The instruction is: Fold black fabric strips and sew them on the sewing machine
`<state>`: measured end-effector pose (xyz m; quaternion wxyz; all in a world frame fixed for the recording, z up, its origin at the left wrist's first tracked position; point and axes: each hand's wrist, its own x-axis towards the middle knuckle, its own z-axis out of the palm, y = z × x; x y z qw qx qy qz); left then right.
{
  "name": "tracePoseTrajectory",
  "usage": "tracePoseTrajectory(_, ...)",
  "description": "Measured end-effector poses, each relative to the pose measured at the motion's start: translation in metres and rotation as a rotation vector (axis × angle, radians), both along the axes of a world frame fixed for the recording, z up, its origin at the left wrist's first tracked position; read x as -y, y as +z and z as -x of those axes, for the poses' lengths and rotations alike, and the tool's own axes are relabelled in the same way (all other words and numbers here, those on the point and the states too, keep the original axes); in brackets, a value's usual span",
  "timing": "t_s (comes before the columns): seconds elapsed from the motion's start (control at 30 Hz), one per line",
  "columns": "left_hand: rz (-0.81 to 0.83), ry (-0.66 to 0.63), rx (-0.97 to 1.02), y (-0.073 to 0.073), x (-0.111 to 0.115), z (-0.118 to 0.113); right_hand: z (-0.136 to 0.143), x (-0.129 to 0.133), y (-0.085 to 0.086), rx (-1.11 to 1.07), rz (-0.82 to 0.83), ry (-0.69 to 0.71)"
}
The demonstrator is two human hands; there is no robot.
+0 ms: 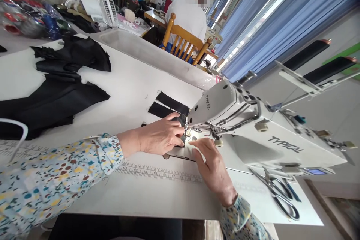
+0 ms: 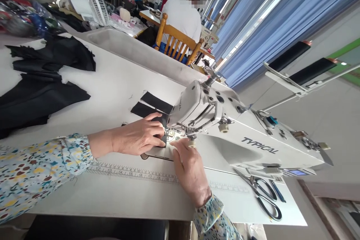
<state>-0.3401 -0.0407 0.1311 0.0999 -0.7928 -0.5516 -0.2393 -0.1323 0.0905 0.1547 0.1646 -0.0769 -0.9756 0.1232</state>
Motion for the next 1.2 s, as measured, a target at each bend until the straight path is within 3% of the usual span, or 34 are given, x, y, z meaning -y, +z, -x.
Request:
tracePoseTrajectory(0.07, 0.010, 0.006, -0.030, 0.003, 0.001, -0.001, -0.003, -0.001, -0.003, -0.008, 0.119, 0.039)
tracePoseTrajectory(0.2, 0.020, 0.006, -0.025, 0.004, 0.001, -0.005, -0.007, -0.005, -0.010, -0.012, 0.175, 0.104)
tracePoseTrajectory(0.47, 0.108, 0.038, 0.019, 0.009, 0.002, -0.011, -0.008, -0.013, -0.011, 0.002, 0.122, 0.122)
tracePoseTrajectory(0.67, 0.103, 0.067, 0.162, 0.006, 0.004, -0.007, -0.011, -0.009, -0.012, 0.026, 0.029, 0.128)
tracePoseTrajectory(0.87, 0.136, 0.079, 0.115, 0.005, 0.003, -0.004, -0.012, -0.004, -0.014, 0.009, -0.064, 0.108)
tracePoseTrajectory(1.2, 0.171, 0.179, 0.160, 0.004, 0.006, -0.020, -0.014, -0.006, -0.015, 0.031, -0.054, 0.111)
